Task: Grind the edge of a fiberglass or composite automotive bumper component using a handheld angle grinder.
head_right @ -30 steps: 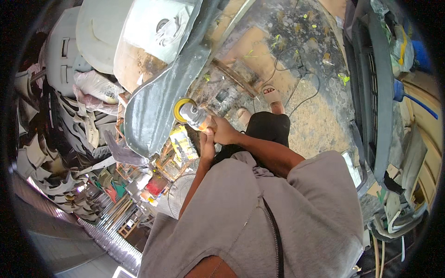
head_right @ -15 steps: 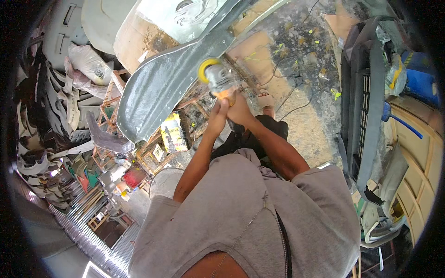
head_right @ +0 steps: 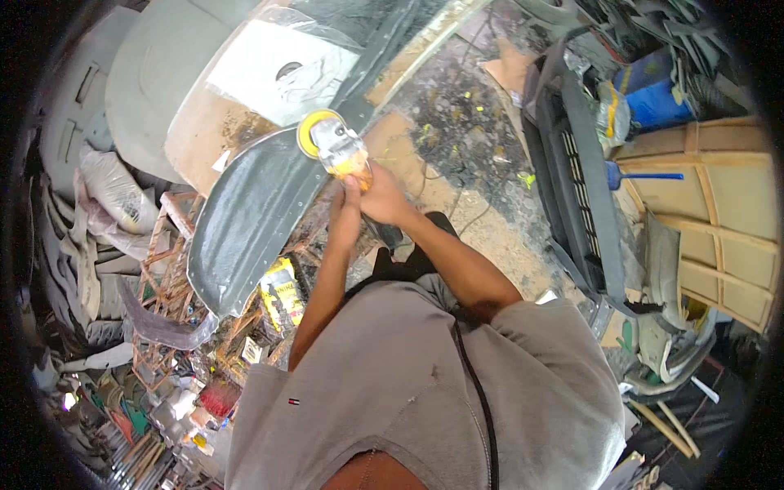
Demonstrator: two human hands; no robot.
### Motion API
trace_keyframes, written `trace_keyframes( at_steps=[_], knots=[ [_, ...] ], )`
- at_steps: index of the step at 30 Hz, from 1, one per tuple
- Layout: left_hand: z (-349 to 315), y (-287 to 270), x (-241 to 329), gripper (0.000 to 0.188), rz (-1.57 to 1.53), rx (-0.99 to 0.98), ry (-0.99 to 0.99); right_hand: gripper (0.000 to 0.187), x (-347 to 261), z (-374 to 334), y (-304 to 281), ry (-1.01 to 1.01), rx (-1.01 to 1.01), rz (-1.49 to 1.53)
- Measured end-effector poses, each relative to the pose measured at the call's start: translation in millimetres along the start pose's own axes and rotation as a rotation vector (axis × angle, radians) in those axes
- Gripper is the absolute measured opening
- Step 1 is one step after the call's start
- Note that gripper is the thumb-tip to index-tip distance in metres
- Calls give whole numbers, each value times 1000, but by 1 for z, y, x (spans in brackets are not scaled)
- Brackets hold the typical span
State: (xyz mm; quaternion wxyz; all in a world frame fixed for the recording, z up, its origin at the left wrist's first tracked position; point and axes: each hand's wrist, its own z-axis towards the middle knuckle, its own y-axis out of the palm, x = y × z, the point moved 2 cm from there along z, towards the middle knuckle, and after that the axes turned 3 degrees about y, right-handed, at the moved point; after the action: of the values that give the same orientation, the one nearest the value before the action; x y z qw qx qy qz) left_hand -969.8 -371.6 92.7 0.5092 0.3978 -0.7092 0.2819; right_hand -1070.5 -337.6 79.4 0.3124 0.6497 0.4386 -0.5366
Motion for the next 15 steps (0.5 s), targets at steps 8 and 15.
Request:
trace_keyframes(
  at_steps=[8,15],
  knots=[
    [39,42,-2,72,-34,47,-141,39,7,37,-43,12,-139,153],
    [92,103,5,67,-64,94,-158,42,6,94,-110,-27,-140,80]
  ],
)
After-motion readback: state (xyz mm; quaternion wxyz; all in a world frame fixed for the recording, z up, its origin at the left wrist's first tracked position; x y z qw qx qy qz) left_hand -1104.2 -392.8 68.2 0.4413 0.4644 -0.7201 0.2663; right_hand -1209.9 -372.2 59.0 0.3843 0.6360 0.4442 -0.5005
